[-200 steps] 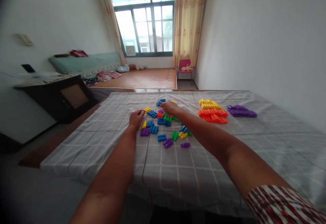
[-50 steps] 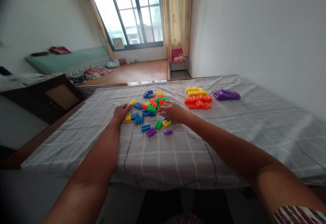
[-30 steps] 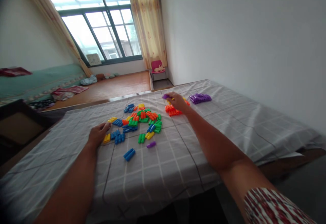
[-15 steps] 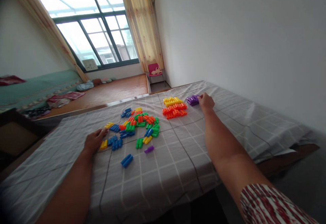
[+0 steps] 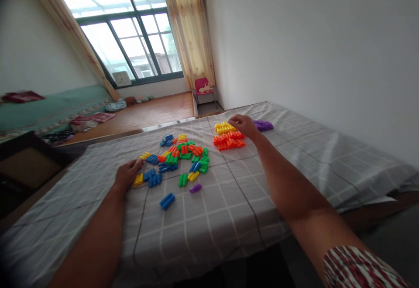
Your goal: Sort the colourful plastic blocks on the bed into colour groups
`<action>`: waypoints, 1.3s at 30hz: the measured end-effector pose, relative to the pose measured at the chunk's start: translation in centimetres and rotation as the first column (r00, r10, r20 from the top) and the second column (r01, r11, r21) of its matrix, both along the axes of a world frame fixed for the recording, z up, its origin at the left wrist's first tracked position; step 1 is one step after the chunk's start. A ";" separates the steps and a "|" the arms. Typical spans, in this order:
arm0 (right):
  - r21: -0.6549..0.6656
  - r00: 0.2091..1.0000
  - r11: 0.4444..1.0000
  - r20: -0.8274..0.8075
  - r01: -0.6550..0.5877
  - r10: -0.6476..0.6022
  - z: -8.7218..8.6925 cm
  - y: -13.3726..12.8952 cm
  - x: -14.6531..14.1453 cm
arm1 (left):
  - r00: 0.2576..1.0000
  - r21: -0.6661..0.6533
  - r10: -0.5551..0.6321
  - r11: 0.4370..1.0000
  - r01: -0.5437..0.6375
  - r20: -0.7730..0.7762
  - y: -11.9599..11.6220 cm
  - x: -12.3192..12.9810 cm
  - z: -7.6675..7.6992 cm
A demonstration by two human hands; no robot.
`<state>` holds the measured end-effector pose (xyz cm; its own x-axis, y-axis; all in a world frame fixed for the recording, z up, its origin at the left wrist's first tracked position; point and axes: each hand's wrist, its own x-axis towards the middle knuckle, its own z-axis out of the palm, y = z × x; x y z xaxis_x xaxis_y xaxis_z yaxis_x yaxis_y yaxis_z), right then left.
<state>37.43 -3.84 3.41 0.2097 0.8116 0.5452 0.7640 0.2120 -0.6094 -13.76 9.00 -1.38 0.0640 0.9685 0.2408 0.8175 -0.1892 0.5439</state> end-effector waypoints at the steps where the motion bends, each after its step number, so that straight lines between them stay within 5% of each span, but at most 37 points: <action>1: -0.061 0.980 0.978 -0.003 -0.198 0.199 0.3 0.0 -2.1 | 1.000 -0.006 0.002 1.000 -0.002 -0.002 0.0 0.0 0.0; 2: -0.133 0.925 0.917 -0.004 -0.377 0.380 0.3 -0.2 -4.3 | 1.000 -0.009 0.003 1.000 -0.003 -0.004 -0.1 0.1 0.0; 5: -0.337 0.647 0.599 -0.041 -0.726 0.761 -0.3 -1.4 -10.5 | 1.000 -0.003 0.003 1.000 -0.003 -0.006 -0.2 0.1 0.1; 8: -0.436 0.396 0.356 0.001 -0.826 0.918 -1.2 -2.6 -14.7 | 1.000 0.010 0.004 1.000 -0.004 -0.008 -0.2 0.0 0.1; 10: -0.475 0.298 0.293 0.067 -0.830 0.952 -1.7 -3.1 -16.2 | 1.000 0.013 -0.001 1.000 0.001 -0.017 -0.1 0.0 0.1; 14: -0.500 0.276 0.309 0.140 -0.809 0.951 -1.8 -3.6 -16.9 | 0.999 0.014 0.003 1.000 -0.002 -0.041 0.1 0.0 0.1; 18: -0.405 0.334 0.305 0.000 -0.862 0.943 -0.7 -3.0 -15.0 | 0.998 0.003 0.020 1.000 -0.020 -0.054 0.2 -0.1 0.1; 20: -0.298 0.507 0.452 -0.138 -0.841 0.851 -0.1 -2.1 -12.6 | 0.998 -0.001 0.013 1.000 -0.013 -0.056 0.2 -0.1 0.0; 22: -0.167 0.708 0.695 -0.293 -0.699 0.642 0.0 -0.8 -9.0 | 0.998 -0.004 -0.003 1.000 0.003 -0.059 0.2 -0.1 0.0; 24: -0.010 0.820 0.906 -0.432 -0.422 0.377 -0.5 0.4 -4.4 | 0.998 -0.013 -0.014 1.000 0.013 -0.056 0.3 -0.2 -0.1; 26: 0.062 0.857 0.997 -0.509 -0.052 0.076 -1.6 1.1 0.5 | 0.999 -0.023 -0.009 1.000 0.008 -0.052 0.3 -0.2 -0.1; 27: 0.053 0.860 0.987 -0.500 0.150 -0.104 -2.3 1.1 2.9 | 0.999 -0.024 -0.004 1.000 0.003 -0.052 0.3 -0.2 0.0; 29: 0.019 0.821 0.884 -0.380 0.468 -0.426 -3.8 0.6 7.1 | 0.999 -0.021 0.000 1.000 -0.001 -0.050 0.2 -0.2 0.0; 31: -0.012 0.726 0.762 -0.293 0.648 -0.622 -5.0 -0.2 9.9 | 0.999 -0.013 -0.001 1.000 0.001 -0.045 0.1 -0.1 0.1; 34: -0.025 0.653 0.674 -0.219 0.739 -0.724 -6.4 -1.2 11.5 | 0.999 -0.002 -0.009 1.000 0.009 -0.046 -0.1 -0.1 0.2; 39: -0.029 0.659 0.663 -0.088 0.748 -0.747 -7.3 -1.4 10.8 | 0.997 -0.003 0.006 1.000 -0.006 -0.071 -0.2 -0.1 0.3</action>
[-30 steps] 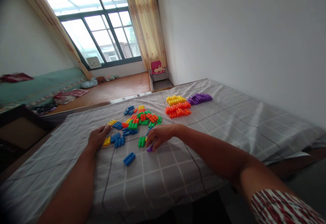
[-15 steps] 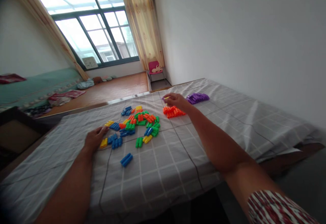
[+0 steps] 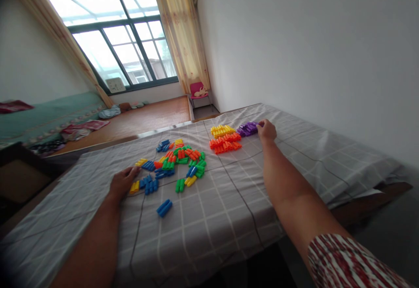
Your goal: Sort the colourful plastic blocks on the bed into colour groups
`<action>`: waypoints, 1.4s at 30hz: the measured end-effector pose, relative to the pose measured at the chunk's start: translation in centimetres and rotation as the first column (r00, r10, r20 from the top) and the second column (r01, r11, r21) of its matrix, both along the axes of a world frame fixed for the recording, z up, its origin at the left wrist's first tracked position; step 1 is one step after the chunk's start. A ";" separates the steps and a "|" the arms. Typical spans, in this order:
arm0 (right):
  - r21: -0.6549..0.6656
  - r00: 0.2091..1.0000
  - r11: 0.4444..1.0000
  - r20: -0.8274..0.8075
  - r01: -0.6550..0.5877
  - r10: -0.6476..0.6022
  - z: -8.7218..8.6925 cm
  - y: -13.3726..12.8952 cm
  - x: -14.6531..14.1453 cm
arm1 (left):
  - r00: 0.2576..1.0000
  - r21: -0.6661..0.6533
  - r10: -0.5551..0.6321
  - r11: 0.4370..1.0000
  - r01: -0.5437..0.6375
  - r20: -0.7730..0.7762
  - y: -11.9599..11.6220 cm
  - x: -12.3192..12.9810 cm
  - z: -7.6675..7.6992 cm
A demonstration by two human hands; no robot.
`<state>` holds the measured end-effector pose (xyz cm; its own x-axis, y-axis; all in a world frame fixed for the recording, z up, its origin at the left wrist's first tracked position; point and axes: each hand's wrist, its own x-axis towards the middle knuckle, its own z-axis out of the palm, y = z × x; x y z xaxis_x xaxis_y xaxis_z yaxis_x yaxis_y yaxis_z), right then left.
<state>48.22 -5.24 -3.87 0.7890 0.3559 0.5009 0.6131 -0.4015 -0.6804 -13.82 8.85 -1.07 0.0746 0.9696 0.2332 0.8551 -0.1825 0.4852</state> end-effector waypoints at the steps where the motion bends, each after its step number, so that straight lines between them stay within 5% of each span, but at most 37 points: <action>1: -0.022 1.000 1.000 0.010 0.003 -0.003 0.1 0.1 -0.1 | 1.000 0.001 0.001 1.000 -0.001 -0.007 0.1 0.0 0.0; 5: -0.040 0.997 0.999 0.082 0.005 -0.002 1.1 0.8 -0.8 | 0.999 -0.001 0.007 1.000 -0.007 -0.034 0.4 -0.1 -0.1; 7: -0.070 0.972 0.986 0.168 -0.152 0.162 1.8 1.4 -1.5 | 0.999 -0.009 0.009 1.000 -0.009 -0.044 0.5 -0.2 -0.2; 10: -0.299 0.786 0.824 0.270 -0.481 0.556 2.2 2.3 -3.0 | 0.999 -0.008 -0.003 1.000 0.003 -0.039 0.7 -0.3 -0.4; 12: -0.464 0.687 0.709 0.254 -0.531 0.681 2.0 2.5 -3.8 | 0.999 -0.004 -0.015 1.000 0.015 -0.036 0.7 -0.4 -0.5; 14: -0.547 0.694 0.680 0.229 -0.488 0.683 1.5 2.5 -4.1 | 0.999 0.001 -0.020 1.000 0.020 -0.039 0.6 -0.5 -0.6; 18: -0.546 0.738 0.706 0.216 -0.451 0.639 1.3 2.3 -3.7 | 0.999 0.005 -0.013 1.000 0.013 -0.031 0.5 -0.4 -0.6; 23: -0.331 0.882 0.876 0.199 -0.351 0.428 2.2 1.6 -2.8 | 1.000 -0.008 -0.014 1.000 0.014 -0.007 0.4 -0.3 -0.4; 26: -0.219 0.928 0.929 0.163 -0.298 0.336 2.4 1.3 -2.5 | 1.000 -0.010 -0.018 1.000 0.018 -0.013 0.3 -0.2 -0.3; 35: -0.444 0.905 0.880 0.286 -0.166 0.316 2.6 0.5 -3.4 | 1.000 -0.007 -0.011 1.000 0.011 -0.018 0.4 -0.3 -0.4; 42: -0.391 0.915 0.898 0.252 -0.202 0.315 2.7 0.2 -3.4 | 0.999 -0.003 -0.005 1.000 0.005 -0.049 0.7 -0.5 -0.7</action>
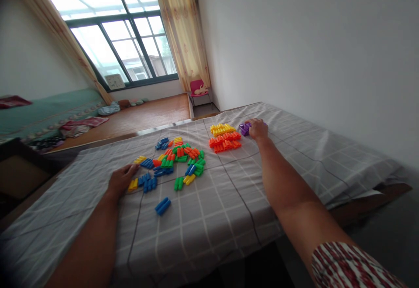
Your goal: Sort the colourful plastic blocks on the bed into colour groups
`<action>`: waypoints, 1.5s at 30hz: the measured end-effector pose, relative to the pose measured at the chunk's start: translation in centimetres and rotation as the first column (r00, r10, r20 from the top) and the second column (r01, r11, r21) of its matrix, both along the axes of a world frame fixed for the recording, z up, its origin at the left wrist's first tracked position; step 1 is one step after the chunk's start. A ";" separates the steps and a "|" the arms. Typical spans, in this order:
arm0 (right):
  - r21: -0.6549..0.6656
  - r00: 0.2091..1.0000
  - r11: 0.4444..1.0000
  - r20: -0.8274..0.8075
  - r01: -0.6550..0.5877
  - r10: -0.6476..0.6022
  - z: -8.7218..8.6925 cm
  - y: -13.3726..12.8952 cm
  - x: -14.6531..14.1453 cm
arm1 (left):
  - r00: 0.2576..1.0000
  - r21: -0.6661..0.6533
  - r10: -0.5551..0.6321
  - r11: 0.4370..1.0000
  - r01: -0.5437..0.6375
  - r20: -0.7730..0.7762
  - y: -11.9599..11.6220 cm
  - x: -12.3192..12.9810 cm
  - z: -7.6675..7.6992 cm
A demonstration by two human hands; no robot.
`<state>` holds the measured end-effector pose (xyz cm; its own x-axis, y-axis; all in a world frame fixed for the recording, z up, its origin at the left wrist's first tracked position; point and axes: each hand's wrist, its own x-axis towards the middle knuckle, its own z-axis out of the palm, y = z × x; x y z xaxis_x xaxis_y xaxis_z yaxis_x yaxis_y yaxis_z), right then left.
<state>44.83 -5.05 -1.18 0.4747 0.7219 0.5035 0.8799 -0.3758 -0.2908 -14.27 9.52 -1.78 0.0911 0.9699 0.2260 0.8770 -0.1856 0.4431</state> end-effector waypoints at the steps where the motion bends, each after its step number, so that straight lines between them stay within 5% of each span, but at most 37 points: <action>1: 0.006 1.000 1.000 -0.012 0.000 0.000 0.0 0.1 0.0 | 1.000 0.002 0.002 1.000 -0.002 -0.003 0.0 0.0 0.0; 7: 0.185 1.000 0.983 0.025 0.009 -0.014 0.0 1.2 -0.8 | 1.000 -0.002 -0.016 1.000 0.016 0.010 -0.3 0.3 0.0; 12: 0.194 0.961 0.944 0.126 -0.268 0.247 1.0 1.8 -5.6 | 1.000 0.005 -0.012 1.000 0.012 -0.006 -0.4 0.5 -0.1; 21: -0.026 0.667 0.669 0.057 -0.743 0.743 1.5 3.1 -18.4 | 1.000 0.014 -0.020 1.000 0.020 -0.019 -1.2 1.1 -0.1; 27: -0.294 0.737 0.692 -0.073 -0.659 0.671 1.6 5.0 -22.5 | 0.998 0.051 -0.021 0.999 0.018 0.059 -1.9 1.5 0.2; 31: -0.217 0.699 0.668 -0.139 -0.712 0.701 1.6 5.3 -24.0 | 0.992 0.045 -0.028 0.999 0.022 0.124 -2.1 1.2 0.0; 38: -0.046 0.679 0.692 -0.248 -0.720 0.691 2.6 3.1 -23.6 | 0.992 -0.019 -0.005 1.000 0.007 0.127 -1.7 0.9 -0.4; 42: 0.117 0.708 0.773 -0.336 -0.624 0.622 2.5 2.0 -19.0 | 0.997 -0.069 0.072 0.995 -0.070 0.037 -1.3 1.5 0.3; 45: 0.273 0.705 0.846 -0.468 -0.458 0.533 1.9 1.7 -13.9 | 0.997 -0.158 -0.003 0.987 0.014 0.072 -0.6 1.7 1.9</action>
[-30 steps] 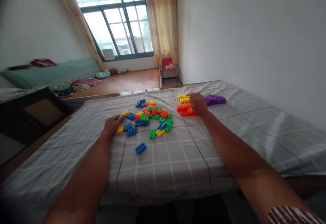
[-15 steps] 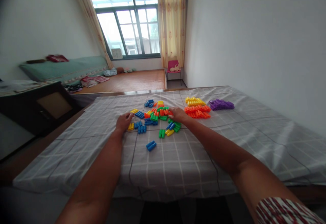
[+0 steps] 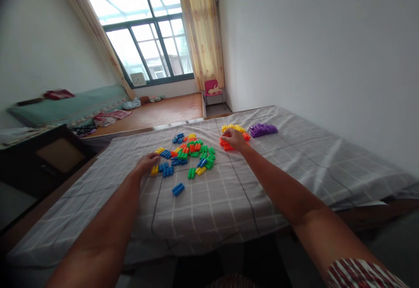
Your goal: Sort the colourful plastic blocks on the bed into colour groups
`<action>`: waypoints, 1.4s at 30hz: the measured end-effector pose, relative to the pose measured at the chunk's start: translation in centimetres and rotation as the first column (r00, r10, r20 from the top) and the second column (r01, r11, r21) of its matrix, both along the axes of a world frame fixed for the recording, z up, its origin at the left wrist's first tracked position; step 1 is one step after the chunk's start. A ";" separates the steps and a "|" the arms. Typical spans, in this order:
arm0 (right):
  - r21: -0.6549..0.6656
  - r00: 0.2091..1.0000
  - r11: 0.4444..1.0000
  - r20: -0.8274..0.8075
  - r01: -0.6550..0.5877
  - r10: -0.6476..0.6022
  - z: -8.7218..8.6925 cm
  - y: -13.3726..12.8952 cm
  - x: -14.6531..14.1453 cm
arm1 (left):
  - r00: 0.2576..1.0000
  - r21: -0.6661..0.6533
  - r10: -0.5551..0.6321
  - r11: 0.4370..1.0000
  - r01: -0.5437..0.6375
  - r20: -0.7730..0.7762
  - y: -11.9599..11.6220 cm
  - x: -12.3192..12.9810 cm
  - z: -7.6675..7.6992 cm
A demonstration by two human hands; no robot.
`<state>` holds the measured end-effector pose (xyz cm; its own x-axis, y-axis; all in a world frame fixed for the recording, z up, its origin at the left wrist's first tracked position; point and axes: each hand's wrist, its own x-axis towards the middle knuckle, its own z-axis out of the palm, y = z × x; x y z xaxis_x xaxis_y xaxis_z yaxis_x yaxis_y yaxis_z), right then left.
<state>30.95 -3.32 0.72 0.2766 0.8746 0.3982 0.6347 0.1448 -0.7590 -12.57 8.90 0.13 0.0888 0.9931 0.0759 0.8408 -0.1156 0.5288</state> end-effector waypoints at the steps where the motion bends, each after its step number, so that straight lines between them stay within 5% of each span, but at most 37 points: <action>1: 0.008 0.995 0.997 -0.072 0.071 -0.070 -0.3 -0.1 1.7 | 0.999 -0.044 -0.042 0.998 0.043 0.019 0.3 -0.1 0.6; 5: 0.002 0.927 0.967 -0.285 0.254 -0.243 -1.9 -1.0 6.9 | 0.994 -0.195 -0.072 0.977 0.087 0.083 0.8 -1.1 2.0; 10: 0.067 0.917 0.972 -0.352 0.226 -0.189 -4.1 -2.9 8.2 | 0.998 0.071 0.056 0.996 -0.057 0.010 -0.5 -2.5 -0.3; 14: 0.025 0.922 0.954 -0.264 0.299 -0.282 -4.8 -3.2 8.0 | 0.988 0.181 0.139 0.976 -0.125 -0.066 -1.7 -2.8 -2.1; 19: -0.060 0.871 0.876 -0.092 0.478 -0.482 -5.2 -2.7 8.0 | 0.993 0.176 0.105 0.980 -0.093 -0.059 -1.9 -2.6 -2.1; 26: -0.158 0.867 0.862 0.224 0.482 -0.444 -5.1 -3.5 7.6 | 0.996 0.141 0.080 0.987 -0.075 -0.031 -2.2 -2.5 -2.1; 32: 0.044 0.811 0.837 0.223 0.545 -0.540 -4.6 -4.5 6.9 | 0.995 0.112 0.092 0.990 -0.086 -0.046 -2.4 -2.2 -2.5; 37: 0.198 0.861 0.931 0.359 0.306 -0.360 -3.6 -4.2 3.3 | 0.996 0.113 0.081 0.991 -0.075 -0.044 -2.6 -1.7 -2.7; 42: -0.021 0.859 0.997 0.506 -0.076 0.076 -2.3 -0.8 -3.6 | 0.998 0.112 0.059 0.992 -0.057 -0.016 -3.0 -1.6 -2.6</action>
<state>27.34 -4.15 -1.56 -0.0301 0.8849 0.4648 0.9183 0.2081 -0.3366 -14.14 5.88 -2.51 0.0340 0.9822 0.1849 0.8578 -0.1236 0.4989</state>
